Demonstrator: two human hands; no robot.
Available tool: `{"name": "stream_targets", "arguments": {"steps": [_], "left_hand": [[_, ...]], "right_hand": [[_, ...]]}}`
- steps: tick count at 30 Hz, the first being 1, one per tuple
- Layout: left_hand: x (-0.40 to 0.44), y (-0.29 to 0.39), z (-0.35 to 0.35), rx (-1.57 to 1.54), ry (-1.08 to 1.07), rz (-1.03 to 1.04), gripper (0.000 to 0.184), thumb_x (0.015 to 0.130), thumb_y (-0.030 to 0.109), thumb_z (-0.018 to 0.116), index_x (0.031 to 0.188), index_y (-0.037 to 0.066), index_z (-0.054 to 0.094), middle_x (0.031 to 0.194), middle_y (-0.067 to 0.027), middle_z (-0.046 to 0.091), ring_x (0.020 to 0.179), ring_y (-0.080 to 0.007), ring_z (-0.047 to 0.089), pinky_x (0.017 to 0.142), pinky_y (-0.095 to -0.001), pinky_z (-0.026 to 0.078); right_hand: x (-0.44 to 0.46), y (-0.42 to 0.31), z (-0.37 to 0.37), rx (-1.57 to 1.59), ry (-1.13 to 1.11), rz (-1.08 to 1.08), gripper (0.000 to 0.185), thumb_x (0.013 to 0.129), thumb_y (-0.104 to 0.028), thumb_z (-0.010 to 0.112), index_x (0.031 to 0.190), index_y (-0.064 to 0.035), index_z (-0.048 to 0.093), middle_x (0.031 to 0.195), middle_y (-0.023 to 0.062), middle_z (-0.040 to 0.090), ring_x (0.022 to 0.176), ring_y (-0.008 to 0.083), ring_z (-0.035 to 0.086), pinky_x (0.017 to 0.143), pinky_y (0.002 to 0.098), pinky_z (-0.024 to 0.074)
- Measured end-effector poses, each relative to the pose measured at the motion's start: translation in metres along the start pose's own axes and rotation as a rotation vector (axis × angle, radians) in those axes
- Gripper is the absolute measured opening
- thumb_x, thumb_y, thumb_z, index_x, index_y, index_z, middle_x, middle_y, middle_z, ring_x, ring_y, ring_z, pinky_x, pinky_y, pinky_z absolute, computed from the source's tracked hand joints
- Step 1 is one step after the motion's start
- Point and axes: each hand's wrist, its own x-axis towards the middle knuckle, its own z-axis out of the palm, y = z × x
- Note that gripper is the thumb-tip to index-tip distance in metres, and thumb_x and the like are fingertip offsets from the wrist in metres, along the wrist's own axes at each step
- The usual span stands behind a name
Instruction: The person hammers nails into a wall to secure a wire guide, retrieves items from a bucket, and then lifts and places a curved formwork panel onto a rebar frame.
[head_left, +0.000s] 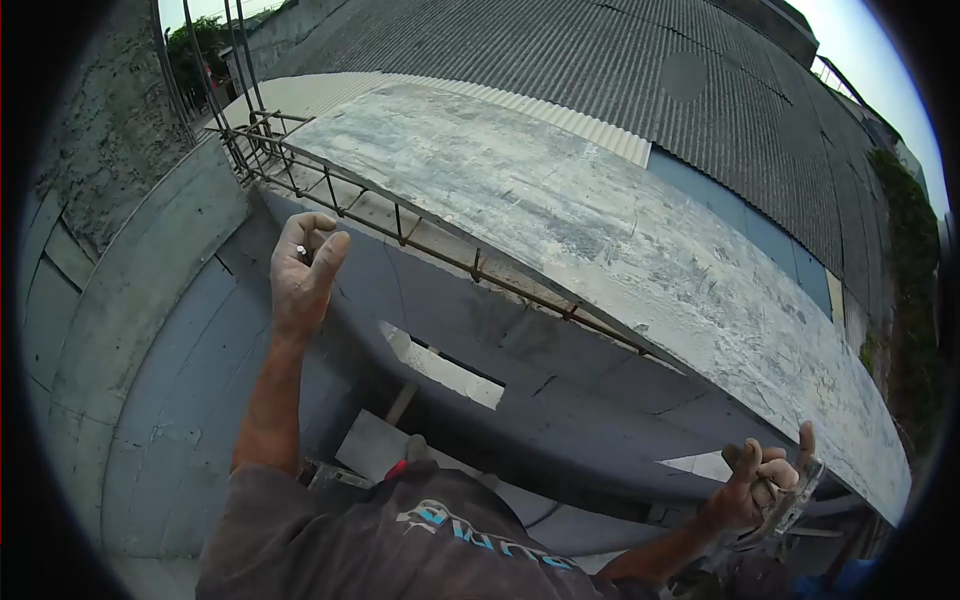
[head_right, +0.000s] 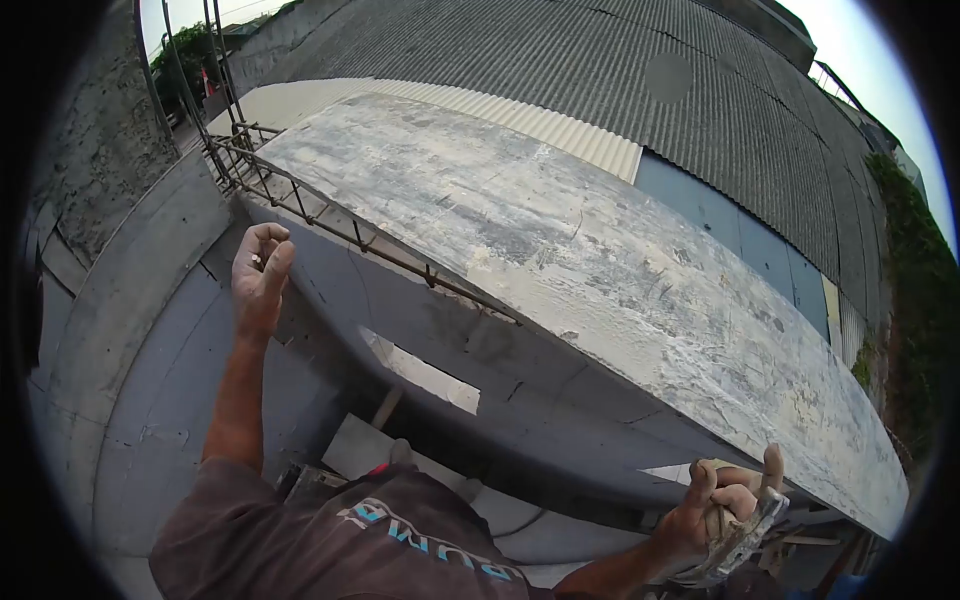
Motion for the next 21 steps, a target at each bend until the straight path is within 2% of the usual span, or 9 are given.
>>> {"name": "stream_targets", "arguments": {"steps": [1,3,5,7,9,12,16,18,21], "left_hand": [[0.007,0.009,-0.001,0.221,0.022,0.093,0.044,0.085,0.032,0.081,0.114,0.005,0.062,0.081,0.0053,0.049,0.060,-0.0035,0.041,0.054,-0.0208,0.036],[0.029,0.013,-0.002,0.591,0.040,0.363,0.056,0.079,0.034,0.084,0.123,0.007,0.062,0.093,0.0001,0.056,0.065,-0.0111,0.053,0.061,-0.0264,0.046],[0.062,0.008,-0.008,0.902,0.062,0.723,0.069,0.074,0.039,0.086,0.133,0.011,0.061,0.110,-0.0062,0.062,0.076,-0.0217,0.066,0.072,-0.0347,0.056],[0.088,0.003,-0.008,1.033,-0.066,0.635,0.072,0.072,0.043,0.085,0.134,0.016,0.061,0.131,-0.0078,0.057,0.093,-0.0300,0.068,0.083,-0.0409,0.056],[0.104,0.010,-0.003,1.140,-0.241,0.399,0.066,0.076,0.038,0.081,0.135,0.017,0.061,0.145,-0.0064,0.053,0.125,-0.0326,0.058,0.097,-0.0428,0.051],[0.133,-0.013,-0.015,1.096,-0.311,0.465,0.055,0.084,0.032,0.075,0.134,0.016,0.061,0.140,-0.0062,0.059,0.121,-0.0294,0.061,0.097,-0.0397,0.052],[0.141,-0.014,-0.026,0.996,-0.305,0.563,0.042,0.087,0.022,0.070,0.129,0.014,0.065,0.128,-0.0057,0.067,0.115,-0.0271,0.065,0.094,-0.0359,0.053],[0.148,-0.009,-0.028,1.004,-0.282,0.634,0.037,0.088,0.024,0.069,0.124,0.014,0.068,0.120,-0.0060,0.070,0.108,-0.0278,0.068,0.089,-0.0355,0.054],[0.172,0.004,-0.027,0.980,-0.233,0.715,0.034,0.089,0.035,0.069,0.115,0.013,0.070,0.112,-0.0068,0.073,0.095,-0.0287,0.072,0.079,-0.0374,0.055]], "right_hand": [[0.005,-0.005,-0.002,-0.064,-0.063,0.020,0.037,0.087,0.001,0.073,0.074,-0.0065,0.039,0.127,0.0218,0.059,0.091,0.0140,0.057,0.060,0.0227,0.0486],[0.015,-0.008,-0.005,-0.183,-0.116,0.004,0.035,0.084,0.000,0.075,0.077,-0.0050,0.042,0.131,0.0218,0.060,0.095,0.0143,0.056,0.063,0.0242,0.0460],[0.018,-0.004,0.003,-0.247,-0.103,-0.014,0.027,0.082,0.000,0.077,0.082,-0.0009,0.050,0.136,0.0215,0.058,0.077,0.0130,0.053,0.059,0.0261,0.0435],[0.016,-0.001,0.004,-0.273,-0.097,0.090,0.024,0.081,0.000,0.078,0.092,0.0026,0.057,0.137,0.0197,0.059,0.069,0.0142,0.051,0.060,0.0284,0.0442],[0.014,-0.012,0.005,-0.371,-0.113,0.129,0.029,0.081,0.000,0.078,0.105,0.0046,0.061,0.132,0.0196,0.061,0.083,0.0231,0.062,0.070,0.0336,0.0507],[0.024,-0.038,0.023,-0.557,-0.129,-0.167,0.030,0.082,-0.001,0.077,0.108,0.0059,0.062,0.125,0.0202,0.065,0.100,0.0333,0.070,0.080,0.0398,0.0558],[0.031,-0.017,0.024,-0.577,-0.008,-0.168,0.033,0.090,-0.001,0.071,0.123,0.0027,0.065,0.115,0.0048,0.068,0.098,0.0135,0.060,0.082,0.0268,0.0470],[0.039,-0.014,0.020,-0.616,0.002,-0.072,0.032,0.094,-0.007,0.070,0.125,0.0006,0.065,0.095,-0.0019,0.059,0.089,0.0112,0.056,0.079,0.0243,0.0443],[0.076,-0.030,0.026,-0.532,-0.013,-0.079,0.031,0.096,-0.013,0.069,0.124,-0.0009,0.066,0.088,-0.0036,0.055,0.083,0.0094,0.053,0.076,0.0236,0.0425]]}}
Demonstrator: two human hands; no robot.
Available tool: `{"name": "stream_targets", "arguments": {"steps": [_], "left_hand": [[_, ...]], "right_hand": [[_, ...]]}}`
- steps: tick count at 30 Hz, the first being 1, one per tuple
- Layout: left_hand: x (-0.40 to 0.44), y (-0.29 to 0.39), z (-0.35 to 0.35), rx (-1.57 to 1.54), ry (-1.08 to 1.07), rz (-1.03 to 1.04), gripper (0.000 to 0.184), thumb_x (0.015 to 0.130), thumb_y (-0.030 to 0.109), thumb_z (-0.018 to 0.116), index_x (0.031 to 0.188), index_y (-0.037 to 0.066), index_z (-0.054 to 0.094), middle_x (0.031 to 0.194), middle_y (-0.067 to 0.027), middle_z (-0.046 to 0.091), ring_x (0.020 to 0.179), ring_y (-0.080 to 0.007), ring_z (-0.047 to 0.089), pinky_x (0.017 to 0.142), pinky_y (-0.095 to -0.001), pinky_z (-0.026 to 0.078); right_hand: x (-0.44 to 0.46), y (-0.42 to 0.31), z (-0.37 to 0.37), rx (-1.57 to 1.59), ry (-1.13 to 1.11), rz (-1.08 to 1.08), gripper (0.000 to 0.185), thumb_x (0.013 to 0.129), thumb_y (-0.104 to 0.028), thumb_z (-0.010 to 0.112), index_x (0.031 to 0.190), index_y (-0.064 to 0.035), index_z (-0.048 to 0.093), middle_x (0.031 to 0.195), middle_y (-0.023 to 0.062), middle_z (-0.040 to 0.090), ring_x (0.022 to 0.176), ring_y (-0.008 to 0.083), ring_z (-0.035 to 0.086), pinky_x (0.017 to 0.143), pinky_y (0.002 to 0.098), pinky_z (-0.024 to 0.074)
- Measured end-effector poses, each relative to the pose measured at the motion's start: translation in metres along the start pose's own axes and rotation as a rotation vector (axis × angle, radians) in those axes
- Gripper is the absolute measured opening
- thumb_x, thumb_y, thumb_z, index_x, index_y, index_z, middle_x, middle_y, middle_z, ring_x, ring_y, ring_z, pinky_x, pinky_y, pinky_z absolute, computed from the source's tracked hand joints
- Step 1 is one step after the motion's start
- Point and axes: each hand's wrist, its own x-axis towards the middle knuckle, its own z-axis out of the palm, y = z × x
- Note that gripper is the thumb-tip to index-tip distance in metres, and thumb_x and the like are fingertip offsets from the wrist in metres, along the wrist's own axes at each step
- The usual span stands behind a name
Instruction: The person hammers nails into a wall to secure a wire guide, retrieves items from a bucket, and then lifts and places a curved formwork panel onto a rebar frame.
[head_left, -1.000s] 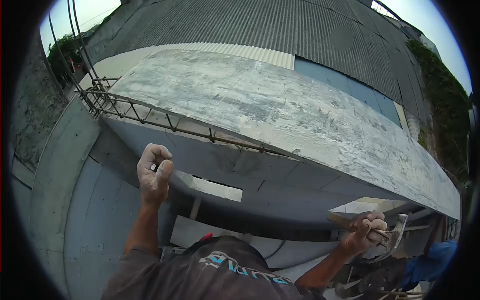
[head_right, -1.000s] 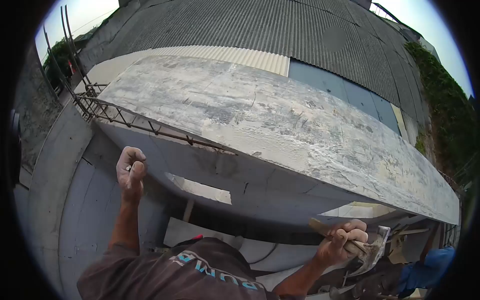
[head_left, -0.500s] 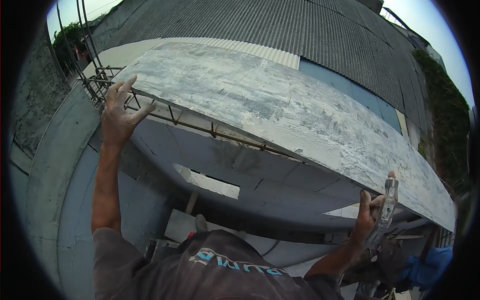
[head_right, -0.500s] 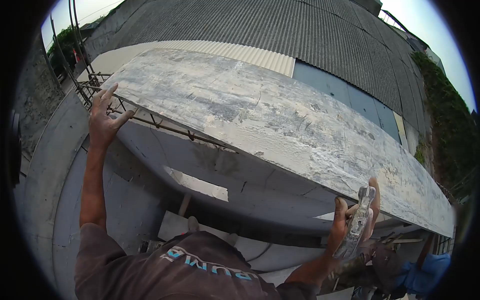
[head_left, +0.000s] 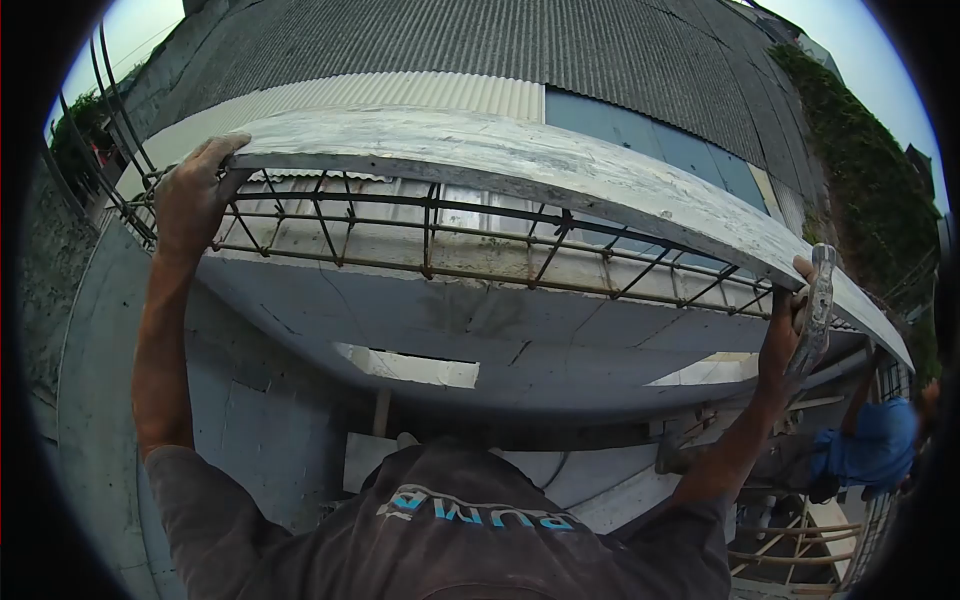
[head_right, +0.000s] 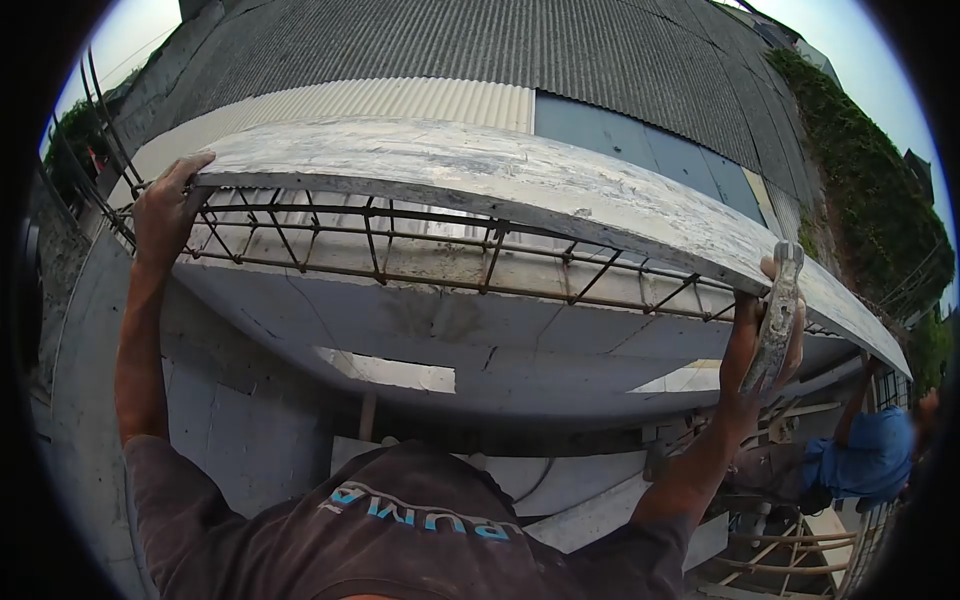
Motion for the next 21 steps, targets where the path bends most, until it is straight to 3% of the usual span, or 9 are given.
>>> {"name": "stream_targets", "arguments": {"steps": [3,6,8,10,13,16,18,21], "left_hand": [[0.030,-0.002,-0.018,0.006,0.007,-0.034,0.033,0.090,0.040,0.068,0.109,0.013,0.070,0.102,-0.0080,0.074,0.088,-0.0267,0.072,0.076,-0.0382,0.054],[0.060,-0.022,-0.034,0.018,-0.134,-0.249,0.032,0.092,0.038,0.066,0.113,0.014,0.066,0.098,-0.0107,0.072,0.088,-0.0227,0.070,0.078,-0.0375,0.051],[0.074,-0.061,-0.033,-0.052,-0.080,-0.189,0.034,0.093,0.041,0.064,0.114,0.015,0.064,0.095,-0.0109,0.071,0.084,-0.0207,0.068,0.077,-0.0378,0.051],[0.088,-0.083,-0.040,-0.048,-0.059,-0.143,0.038,0.094,0.042,0.062,0.116,0.011,0.062,0.092,-0.0106,0.070,0.084,-0.0192,0.067,0.079,-0.0367,0.050],[0.107,-0.123,-0.041,-0.059,0.055,0.029,0.038,0.093,0.041,0.064,0.114,0.010,0.066,0.090,-0.0121,0.072,0.084,-0.0248,0.071,0.079,-0.0400,0.053],[0.117,-0.152,-0.045,-0.030,-0.003,0.036,0.046,0.093,0.046,0.064,0.115,0.005,0.061,0.093,-0.0106,0.068,0.088,-0.0190,0.066,0.084,-0.0364,0.049],[0.121,-0.163,-0.053,-0.024,-0.152,0.004,0.047,0.094,0.046,0.064,0.116,0.006,0.061,0.094,-0.0115,0.069,0.087,-0.0218,0.067,0.084,-0.0375,0.050],[0.116,-0.179,-0.046,0.012,-0.126,-0.081,0.045,0.092,0.044,0.067,0.116,0.005,0.065,0.096,-0.0133,0.070,0.088,-0.0255,0.068,0.085,-0.0392,0.051]], "right_hand": [[0.032,-0.009,-0.001,0.104,-0.037,0.106,0.034,0.095,-0.021,0.070,0.124,-0.0032,0.067,0.092,0.0005,0.061,0.084,0.0104,0.056,0.076,0.0268,0.0457],[0.066,-0.024,-0.001,-0.050,-0.025,-0.017,0.044,0.093,-0.032,0.074,0.125,-0.0036,0.067,0.100,0.0076,0.070,0.088,0.0141,0.064,0.078,0.0327,0.0524],[0.090,-0.050,-0.001,-0.107,-0.042,-0.030,0.045,0.093,-0.037,0.072,0.123,-0.0035,0.068,0.098,0.0077,0.070,0.086,0.0130,0.064,0.076,0.0342,0.0528],[0.114,-0.073,0.000,-0.099,-0.106,-0.012,0.042,0.093,-0.037,0.072,0.117,-0.0033,0.070,0.091,0.0073,0.071,0.080,0.0123,0.065,0.073,0.0341,0.0526],[0.146,-0.098,0.008,-0.144,-0.151,-0.057,0.037,0.092,-0.037,0.073,0.109,-0.0036,0.071,0.078,0.0060,0.069,0.069,0.0119,0.064,0.067,0.0321,0.0515],[0.165,-0.119,0.016,-0.175,-0.154,-0.119,0.033,0.092,-0.034,0.073,0.102,-0.0035,0.072,0.066,0.0043,0.065,0.060,0.0113,0.061,0.062,0.0301,0.0493],[0.174,-0.128,0.032,-0.103,-0.159,-0.146,0.031,0.092,-0.033,0.072,0.099,-0.0025,0.071,0.063,0.0035,0.062,0.057,0.0105,0.058,0.058,0.0301,0.0471],[0.187,-0.143,0.049,-0.072,-0.188,-0.180,0.029,0.092,-0.031,0.073,0.094,-0.0024,0.070,0.061,0.0024,0.059,0.055,0.0095,0.056,0.056,0.0297,0.0442]]}}
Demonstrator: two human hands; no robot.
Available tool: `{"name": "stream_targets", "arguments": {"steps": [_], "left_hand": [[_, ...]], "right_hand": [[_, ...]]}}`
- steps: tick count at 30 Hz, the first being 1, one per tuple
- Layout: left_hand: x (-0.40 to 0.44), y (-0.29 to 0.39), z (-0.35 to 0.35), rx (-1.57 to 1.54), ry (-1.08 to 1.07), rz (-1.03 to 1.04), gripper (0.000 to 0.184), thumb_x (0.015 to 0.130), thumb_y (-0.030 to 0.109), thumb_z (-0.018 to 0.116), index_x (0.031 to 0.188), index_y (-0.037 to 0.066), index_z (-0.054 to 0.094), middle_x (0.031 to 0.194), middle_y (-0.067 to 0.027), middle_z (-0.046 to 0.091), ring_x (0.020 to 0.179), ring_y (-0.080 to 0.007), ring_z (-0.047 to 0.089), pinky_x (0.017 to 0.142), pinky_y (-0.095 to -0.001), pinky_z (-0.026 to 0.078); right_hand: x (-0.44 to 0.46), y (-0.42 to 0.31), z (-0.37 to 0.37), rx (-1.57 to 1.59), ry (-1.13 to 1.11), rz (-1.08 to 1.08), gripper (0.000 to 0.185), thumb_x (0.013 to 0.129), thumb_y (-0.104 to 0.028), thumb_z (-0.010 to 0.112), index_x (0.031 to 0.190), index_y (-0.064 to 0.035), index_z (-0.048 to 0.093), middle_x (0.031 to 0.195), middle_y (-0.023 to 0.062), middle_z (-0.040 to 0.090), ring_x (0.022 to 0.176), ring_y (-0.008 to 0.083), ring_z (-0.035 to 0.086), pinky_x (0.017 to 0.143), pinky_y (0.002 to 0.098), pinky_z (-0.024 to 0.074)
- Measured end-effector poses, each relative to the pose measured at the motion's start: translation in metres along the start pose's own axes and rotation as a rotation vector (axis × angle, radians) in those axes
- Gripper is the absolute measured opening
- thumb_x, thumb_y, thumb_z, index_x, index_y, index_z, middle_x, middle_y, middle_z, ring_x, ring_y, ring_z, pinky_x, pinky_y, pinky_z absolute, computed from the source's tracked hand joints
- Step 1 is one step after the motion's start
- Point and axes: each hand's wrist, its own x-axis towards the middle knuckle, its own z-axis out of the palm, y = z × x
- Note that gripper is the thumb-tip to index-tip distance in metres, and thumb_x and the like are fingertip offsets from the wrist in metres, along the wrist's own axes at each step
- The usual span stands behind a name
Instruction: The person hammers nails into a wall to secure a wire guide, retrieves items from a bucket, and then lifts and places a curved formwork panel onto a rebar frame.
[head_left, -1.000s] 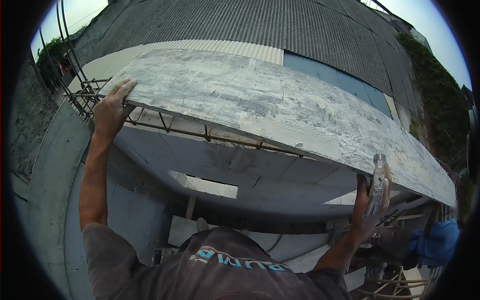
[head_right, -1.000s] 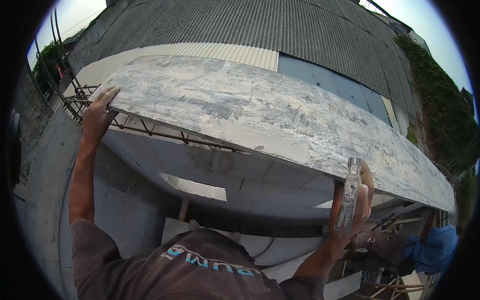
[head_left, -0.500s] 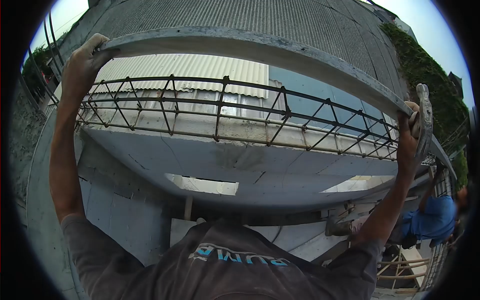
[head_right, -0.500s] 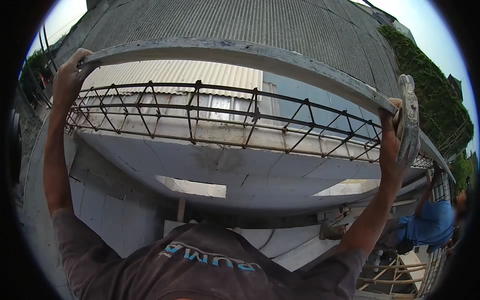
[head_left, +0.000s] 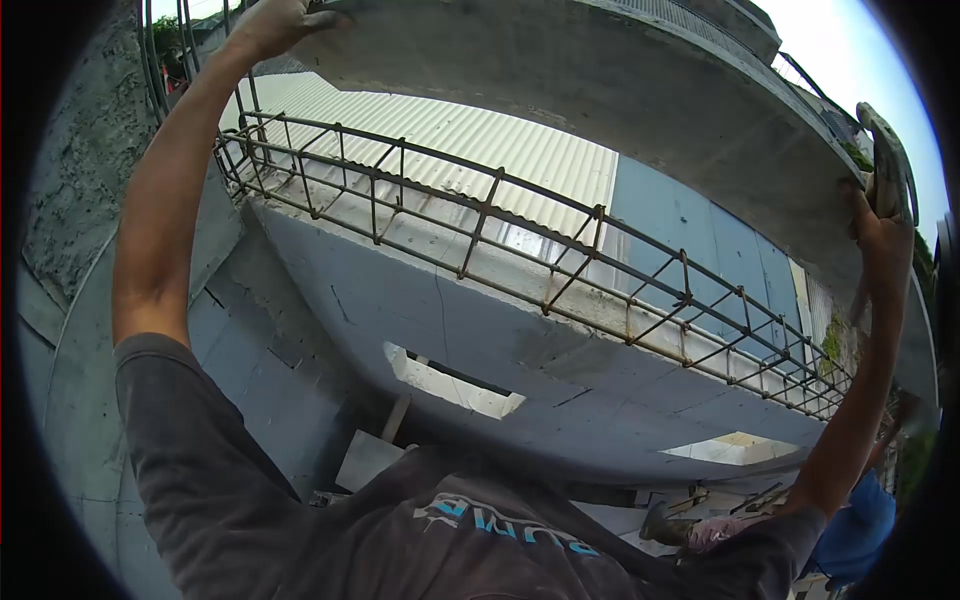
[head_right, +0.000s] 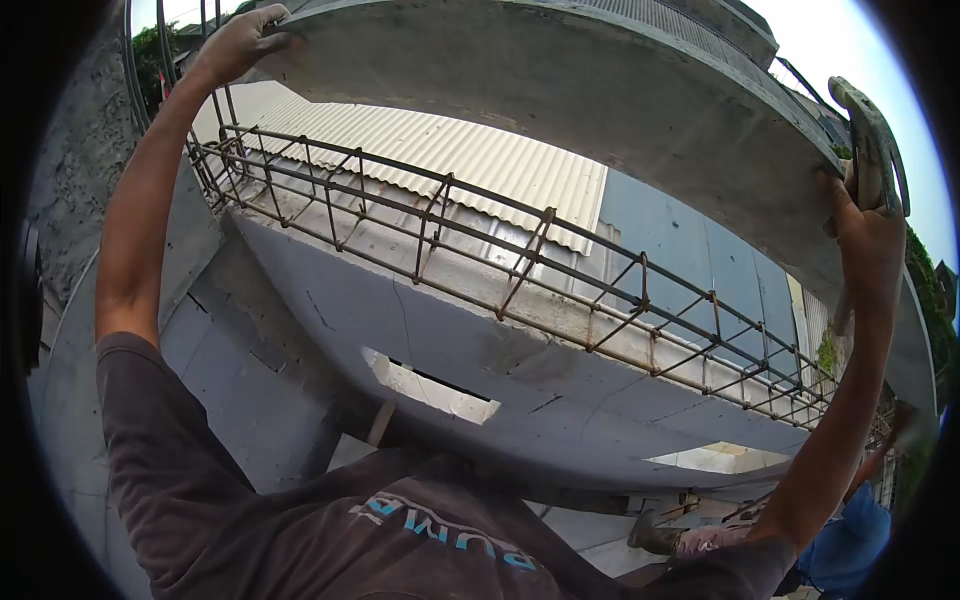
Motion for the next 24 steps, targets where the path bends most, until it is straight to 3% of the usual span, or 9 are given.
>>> {"name": "stream_targets", "arguments": {"steps": [7,10,13,16,22,24], "left_hand": [[-0.021,-0.035,-0.002,0.034,-0.045,-0.080,0.044,0.092,0.041,0.067,0.116,0.004,0.064,0.098,-0.0137,0.069,0.091,-0.0267,0.067,0.086,-0.0407,0.051],[-0.024,-0.049,0.000,0.026,-0.057,-0.101,0.043,0.092,0.039,0.066,0.117,0.004,0.063,0.099,-0.0139,0.069,0.092,-0.0272,0.067,0.087,-0.0414,0.050],[-0.022,-0.060,0.002,0.010,-0.062,-0.096,0.043,0.092,0.038,0.066,0.117,0.003,0.063,0.099,-0.0141,0.068,0.093,-0.0277,0.066,0.088,-0.0420,0.050],[-0.023,-0.070,0.008,-0.014,-0.066,-0.092,0.043,0.092,0.037,0.066,0.118,0.003,0.063,0.100,-0.0143,0.068,0.094,-0.0282,0.066,0.088,-0.0427,0.050],[-0.019,-0.077,0.013,-0.058,-0.077,-0.056,0.042,0.091,0.034,0.066,0.118,0.002,0.062,0.102,-0.0146,0.067,0.097,-0.0292,0.065,0.090,-0.0439,0.050],[-0.019,-0.078,0.015,-0.074,-0.076,-0.049,0.042,0.091,0.033,0.066,0.119,0.002,0.062,0.102,-0.0148,0.067,0.097,-0.0295,0.065,0.090,-0.0444,0.049]], "right_hand": [[0.035,-0.024,0.042,0.120,-0.076,-0.114,0.027,0.092,-0.030,0.073,0.103,-0.0058,0.067,0.063,0.0007,0.058,0.057,0.0084,0.055,0.055,0.0281,0.0422],[0.029,-0.093,0.043,0.006,-0.050,-0.403,0.047,0.096,-0.015,0.054,0.138,0.0050,0.050,0.113,0.0184,0.065,0.071,0.0200,0.059,0.064,0.0342,0.0528],[0.042,-0.103,0.042,-0.106,-0.147,-0.344,0.071,0.097,-0.019,0.057,0.156,0.0031,0.022,0.143,0.0214,0.050,0.094,0.0232,0.063,0.080,0.0334,0.0539],[0.047,-0.117,0.033,0.164,-0.363,-0.011,0.062,0.098,-0.020,0.057,0.151,0.0026,0.034,0.136,0.0186,0.055,0.095,0.0223,0.062,0.077,0.0331,0.0539],[0.073,-0.088,0.035,0.262,-0.380,-0.078,0.041,0.098,-0.022,0.057,0.131,0.0020,0.053,0.119,0.0159,0.062,0.085,0.0214,0.062,0.072,0.0324,0.0523],[0.076,-0.095,0.026,0.106,-0.404,-0.070,0.043,0.098,-0.024,0.060,0.131,0.0025,0.053,0.119,0.0168,0.061,0.084,0.0236,0.063,0.072,0.0338,0.0531]]}}
